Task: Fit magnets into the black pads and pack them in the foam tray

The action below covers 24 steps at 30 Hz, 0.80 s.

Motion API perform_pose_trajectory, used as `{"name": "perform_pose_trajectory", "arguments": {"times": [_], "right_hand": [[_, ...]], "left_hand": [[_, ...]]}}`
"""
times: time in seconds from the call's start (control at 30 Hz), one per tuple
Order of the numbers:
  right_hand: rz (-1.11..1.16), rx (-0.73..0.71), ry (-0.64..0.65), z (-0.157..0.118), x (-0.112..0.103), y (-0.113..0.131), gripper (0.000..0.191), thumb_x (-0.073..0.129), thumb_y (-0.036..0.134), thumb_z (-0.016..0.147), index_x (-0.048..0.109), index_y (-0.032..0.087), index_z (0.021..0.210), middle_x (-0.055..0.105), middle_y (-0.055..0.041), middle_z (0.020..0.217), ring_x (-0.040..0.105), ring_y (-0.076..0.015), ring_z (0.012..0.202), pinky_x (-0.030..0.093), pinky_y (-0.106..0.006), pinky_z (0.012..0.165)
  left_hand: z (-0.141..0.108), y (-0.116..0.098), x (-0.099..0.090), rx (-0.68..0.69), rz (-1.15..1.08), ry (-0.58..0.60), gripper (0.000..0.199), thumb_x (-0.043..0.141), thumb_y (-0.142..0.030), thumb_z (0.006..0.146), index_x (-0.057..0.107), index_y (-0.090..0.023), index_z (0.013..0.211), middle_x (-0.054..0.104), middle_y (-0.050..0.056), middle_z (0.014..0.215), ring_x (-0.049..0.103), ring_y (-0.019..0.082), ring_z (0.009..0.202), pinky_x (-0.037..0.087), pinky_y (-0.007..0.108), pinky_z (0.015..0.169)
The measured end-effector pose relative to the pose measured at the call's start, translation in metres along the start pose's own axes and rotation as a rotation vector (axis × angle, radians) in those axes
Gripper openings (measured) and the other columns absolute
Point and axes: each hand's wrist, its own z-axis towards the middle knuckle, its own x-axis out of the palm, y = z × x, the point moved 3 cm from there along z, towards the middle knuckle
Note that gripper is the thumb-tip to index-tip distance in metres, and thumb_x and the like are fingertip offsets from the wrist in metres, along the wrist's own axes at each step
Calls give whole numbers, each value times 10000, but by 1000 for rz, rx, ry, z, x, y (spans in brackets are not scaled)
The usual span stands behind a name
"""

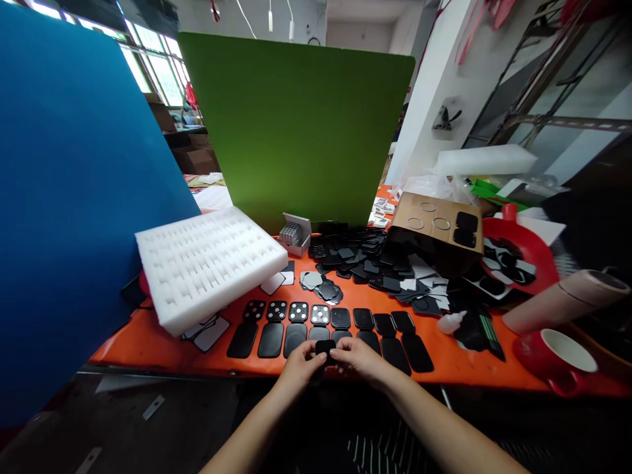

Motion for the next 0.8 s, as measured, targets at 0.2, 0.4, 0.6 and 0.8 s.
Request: {"name": "perform_pose_trajectory", "arguments": {"times": [0.2, 0.4, 0.6, 0.8], "right_hand": [[-272, -121, 14, 14, -18, 18, 255, 600, 372, 679, 460, 162, 640, 467, 43, 534, 427, -77, 467, 317, -175, 441], [-382, -170, -197, 62, -39, 34, 218, 493, 358, 753, 458, 162, 663, 490, 30, 580, 460, -85, 517, 327, -173, 478], [-504, -152, -260, 95, -33, 24, 218, 497, 349, 738, 469, 164, 627, 480, 43, 545, 447, -89, 519, 321, -180, 501], [-622, -143, -301, 95, -34, 22, 227, 492, 353, 743, 490, 162, 620, 464, 47, 546, 422, -89, 541, 290, -179, 511]], "left_hand": [[7, -2, -13, 3, 118, 66, 304, 576, -297, 666, 590, -124, 916, 631, 28, 723, 587, 170, 681, 446, 280, 648], [20, -7, -24, 108, 321, 37, 271, 492, -184, 709, 626, -219, 941, 598, 51, 1119, 513, 209, 1061, 337, 341, 941], [30, -6, -22, 162, 444, 93, 400, 475, -107, 686, 615, -233, 1039, 484, 36, 1267, 438, 195, 1162, 304, 328, 994], [33, -2, -24, 162, 485, 119, 436, 461, -105, 693, 588, -227, 1091, 474, 33, 1269, 438, 192, 1162, 312, 329, 998]]}}
